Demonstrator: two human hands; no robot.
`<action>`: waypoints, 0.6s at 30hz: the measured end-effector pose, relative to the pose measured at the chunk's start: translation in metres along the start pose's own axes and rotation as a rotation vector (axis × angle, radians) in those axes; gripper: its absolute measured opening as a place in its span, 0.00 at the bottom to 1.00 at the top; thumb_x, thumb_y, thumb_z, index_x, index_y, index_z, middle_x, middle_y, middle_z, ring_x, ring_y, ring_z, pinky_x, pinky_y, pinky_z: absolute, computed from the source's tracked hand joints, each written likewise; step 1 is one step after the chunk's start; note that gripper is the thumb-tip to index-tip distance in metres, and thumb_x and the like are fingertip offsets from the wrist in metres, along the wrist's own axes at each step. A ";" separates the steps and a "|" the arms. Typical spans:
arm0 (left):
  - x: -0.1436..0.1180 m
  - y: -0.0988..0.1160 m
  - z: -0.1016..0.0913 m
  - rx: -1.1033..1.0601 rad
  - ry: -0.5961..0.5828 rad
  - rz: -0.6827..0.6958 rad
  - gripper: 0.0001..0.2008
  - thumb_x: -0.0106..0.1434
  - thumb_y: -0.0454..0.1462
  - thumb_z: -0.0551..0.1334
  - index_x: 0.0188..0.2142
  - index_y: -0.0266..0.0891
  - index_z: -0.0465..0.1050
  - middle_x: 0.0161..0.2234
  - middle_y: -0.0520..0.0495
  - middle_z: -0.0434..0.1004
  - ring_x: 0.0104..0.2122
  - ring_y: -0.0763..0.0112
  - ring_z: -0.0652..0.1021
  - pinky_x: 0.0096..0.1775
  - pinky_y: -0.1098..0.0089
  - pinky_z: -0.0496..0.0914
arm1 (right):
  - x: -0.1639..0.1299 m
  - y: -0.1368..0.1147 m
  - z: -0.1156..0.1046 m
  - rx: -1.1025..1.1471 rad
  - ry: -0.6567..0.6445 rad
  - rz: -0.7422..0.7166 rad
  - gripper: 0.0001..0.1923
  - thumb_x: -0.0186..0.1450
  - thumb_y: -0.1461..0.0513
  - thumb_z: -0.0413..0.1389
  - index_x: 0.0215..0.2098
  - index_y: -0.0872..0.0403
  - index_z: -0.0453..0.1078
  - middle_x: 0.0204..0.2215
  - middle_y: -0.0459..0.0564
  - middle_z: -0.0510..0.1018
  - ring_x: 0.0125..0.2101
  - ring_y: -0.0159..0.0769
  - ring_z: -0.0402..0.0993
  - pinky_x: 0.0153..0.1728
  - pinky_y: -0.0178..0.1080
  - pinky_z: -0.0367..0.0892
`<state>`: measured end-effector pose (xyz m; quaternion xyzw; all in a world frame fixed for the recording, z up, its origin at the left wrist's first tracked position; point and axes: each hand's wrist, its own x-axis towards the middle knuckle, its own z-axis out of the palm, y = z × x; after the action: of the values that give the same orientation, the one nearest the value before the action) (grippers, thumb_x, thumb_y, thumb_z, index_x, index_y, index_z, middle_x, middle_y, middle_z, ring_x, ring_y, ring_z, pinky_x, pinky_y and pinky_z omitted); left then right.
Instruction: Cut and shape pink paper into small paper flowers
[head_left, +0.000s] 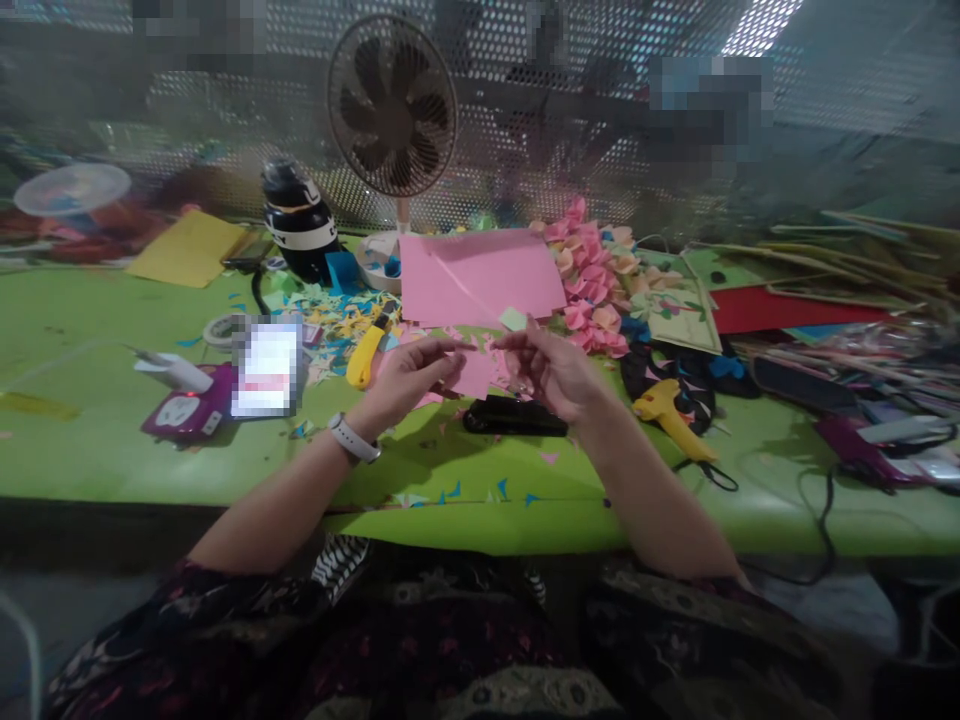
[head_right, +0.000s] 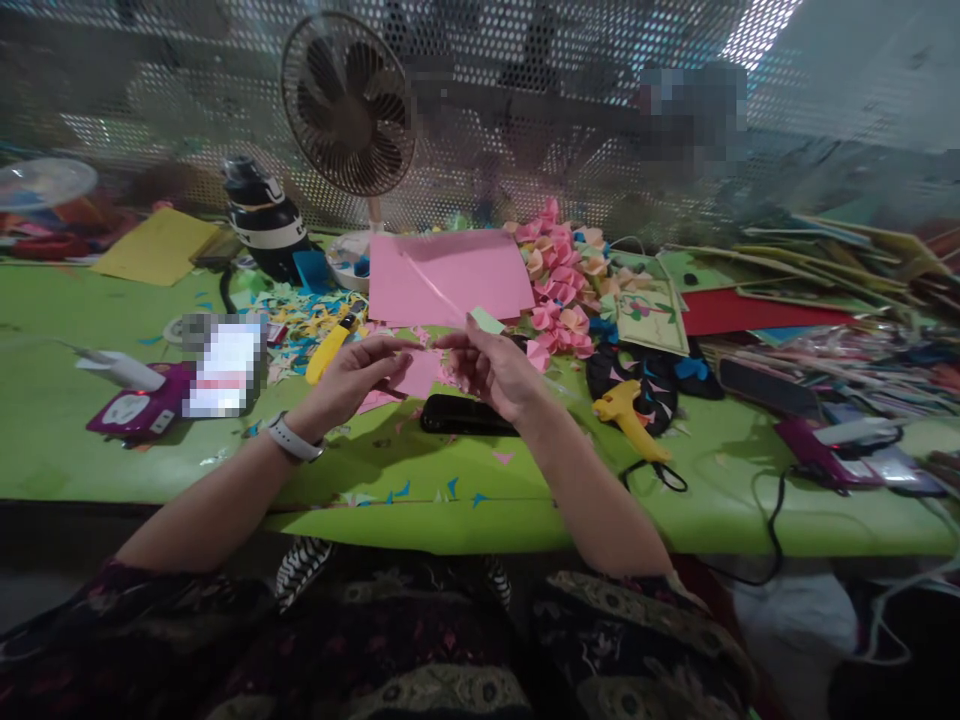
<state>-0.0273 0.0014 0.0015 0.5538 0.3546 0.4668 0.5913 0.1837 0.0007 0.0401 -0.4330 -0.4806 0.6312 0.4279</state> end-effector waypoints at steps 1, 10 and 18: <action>-0.001 0.000 0.001 0.028 -0.007 0.017 0.13 0.60 0.41 0.66 0.43 0.39 0.79 0.28 0.51 0.74 0.25 0.78 0.72 0.28 0.76 0.73 | -0.001 0.000 0.001 0.006 -0.019 0.025 0.26 0.63 0.41 0.56 0.32 0.55 0.76 0.19 0.43 0.72 0.15 0.24 0.61 0.14 0.31 0.56; -0.001 -0.003 0.003 0.074 -0.020 0.034 0.13 0.60 0.37 0.62 0.45 0.38 0.78 0.27 0.52 0.72 0.25 0.77 0.74 0.29 0.70 0.79 | -0.003 0.004 0.005 -0.006 -0.062 0.039 0.24 0.66 0.44 0.54 0.38 0.55 0.79 0.21 0.45 0.74 0.16 0.25 0.63 0.16 0.31 0.59; 0.000 -0.002 0.003 0.115 -0.011 0.030 0.11 0.62 0.37 0.62 0.43 0.38 0.78 0.29 0.49 0.75 0.27 0.76 0.76 0.29 0.74 0.78 | -0.007 0.005 0.012 0.038 -0.053 0.013 0.20 0.47 0.53 0.74 0.28 0.54 0.73 0.18 0.40 0.75 0.16 0.23 0.68 0.18 0.28 0.64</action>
<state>-0.0247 0.0003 -0.0003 0.5947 0.3693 0.4513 0.5535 0.1737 -0.0097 0.0380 -0.4109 -0.4770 0.6542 0.4192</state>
